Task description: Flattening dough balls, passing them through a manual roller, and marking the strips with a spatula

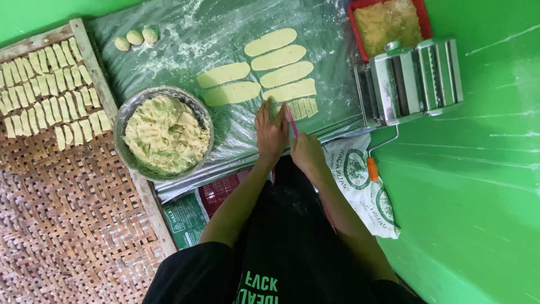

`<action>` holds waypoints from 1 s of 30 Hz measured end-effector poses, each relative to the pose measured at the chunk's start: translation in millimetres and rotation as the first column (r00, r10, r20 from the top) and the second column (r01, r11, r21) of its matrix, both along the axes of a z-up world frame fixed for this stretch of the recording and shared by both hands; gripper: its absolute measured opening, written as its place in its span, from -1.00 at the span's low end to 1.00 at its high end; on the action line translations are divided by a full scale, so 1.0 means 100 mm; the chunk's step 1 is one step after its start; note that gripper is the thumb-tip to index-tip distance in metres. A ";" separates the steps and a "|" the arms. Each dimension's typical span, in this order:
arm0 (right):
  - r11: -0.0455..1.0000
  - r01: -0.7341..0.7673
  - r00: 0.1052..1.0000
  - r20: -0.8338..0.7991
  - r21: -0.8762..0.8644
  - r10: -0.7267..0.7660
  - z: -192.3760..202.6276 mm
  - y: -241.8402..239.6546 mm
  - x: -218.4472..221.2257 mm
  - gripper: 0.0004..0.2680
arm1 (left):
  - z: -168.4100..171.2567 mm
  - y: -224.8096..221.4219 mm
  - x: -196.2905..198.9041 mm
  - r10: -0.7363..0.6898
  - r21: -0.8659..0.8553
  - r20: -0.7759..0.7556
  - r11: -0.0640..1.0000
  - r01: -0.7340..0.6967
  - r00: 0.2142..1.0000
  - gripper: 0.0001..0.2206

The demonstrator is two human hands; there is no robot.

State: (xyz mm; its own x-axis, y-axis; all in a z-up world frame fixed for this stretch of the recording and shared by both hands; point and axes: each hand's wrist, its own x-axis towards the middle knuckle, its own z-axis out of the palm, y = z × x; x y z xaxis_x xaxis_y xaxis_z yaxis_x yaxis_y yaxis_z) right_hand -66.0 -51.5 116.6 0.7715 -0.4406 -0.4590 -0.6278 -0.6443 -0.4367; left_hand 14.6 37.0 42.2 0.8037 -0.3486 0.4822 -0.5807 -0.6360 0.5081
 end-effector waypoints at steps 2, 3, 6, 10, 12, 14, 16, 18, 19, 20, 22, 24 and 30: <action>1.000 -0.011 1.000 0.001 -0.005 0.011 0.02 -0.01 0.01 -0.75 | 0.00 -0.01 0.01 0.009 -0.001 0.007 1.000 -0.009 1.000 -0.70; 1.000 -0.017 1.000 0.001 -0.007 0.017 0.02 -0.01 0.00 -0.75 | 0.00 -0.01 -0.01 0.012 0.003 0.013 1.000 -0.012 1.000 -0.70; 0.999 -0.051 0.999 -0.011 -0.019 0.051 0.30 0.05 -0.02 -0.74 | 0.01 0.00 -0.01 0.023 0.005 0.004 1.000 -0.023 1.000 -0.71; 1.000 -0.003 1.000 -0.018 0.005 0.003 0.13 0.03 -0.05 -0.72 | 0.01 0.00 0.01 0.012 -0.006 -0.005 1.000 -0.012 1.000 -0.70; 0.999 -0.003 1.000 -0.018 0.044 0.004 0.28 0.08 -0.05 -0.73 | -0.03 0.00 0.00 0.017 -0.012 -0.003 1.000 -0.017 1.000 -0.70; 0.999 0.000 1.000 -0.018 0.048 0.001 0.50 0.17 -0.08 -0.74 | -0.05 0.02 -0.04 0.017 -0.007 -0.014 1.000 -0.017 1.000 -0.70; 0.999 -0.005 1.000 -0.008 0.045 0.005 0.52 0.14 -0.07 -0.74 | -0.05 -0.01 0.00 0.024 -0.011 -0.014 1.000 -0.025 1.000 -0.70; 0.999 -0.040 0.999 -0.002 -0.011 0.040 0.32 0.05 -0.11 -0.75 | -0.09 -0.02 -0.01 0.026 -0.009 -0.015 1.000 -0.026 1.000 -0.70; 0.999 -0.039 0.999 -0.005 -0.010 0.039 0.30 0.05 -0.13 -0.75 | -0.08 -0.01 -0.01 0.024 -0.008 -0.019 1.000 -0.025 1.000 -0.70; 1.000 -0.027 0.999 0.022 0.013 0.027 0.28 0.04 -0.14 -0.75 | -0.06 -0.02 -0.02 0.024 0.001 -0.034 1.000 -0.024 0.999 -0.71; 0.999 -0.015 0.999 0.053 0.034 0.013 0.26 0.06 -0.18 -0.76 | -0.05 0.00 -0.01 0.021 0.009 -0.045 1.000 -0.021 0.999 -0.72; 1.000 -0.019 0.999 0.039 0.010 0.019 0.29 0.07 -0.24 -0.77 | -0.04 0.01 -0.01 0.010 0.011 -0.069 1.000 -0.010 0.998 -0.71; 0.999 -0.046 0.996 0.069 -0.014 0.047 0.45 0.12 -0.24 -0.74 | -0.03 0.00 -0.03 0.019 0.020 -0.067 1.000 -0.018 0.998 -0.69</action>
State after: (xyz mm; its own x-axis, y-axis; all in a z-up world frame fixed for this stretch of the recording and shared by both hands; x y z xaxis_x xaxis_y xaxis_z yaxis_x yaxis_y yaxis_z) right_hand -89.7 -39.4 161.6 0.8212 -0.4089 -0.3980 -0.5653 -0.6778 -0.4700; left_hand 12.0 36.9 39.2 0.8405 -0.3420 0.4202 -0.5337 -0.6564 0.5332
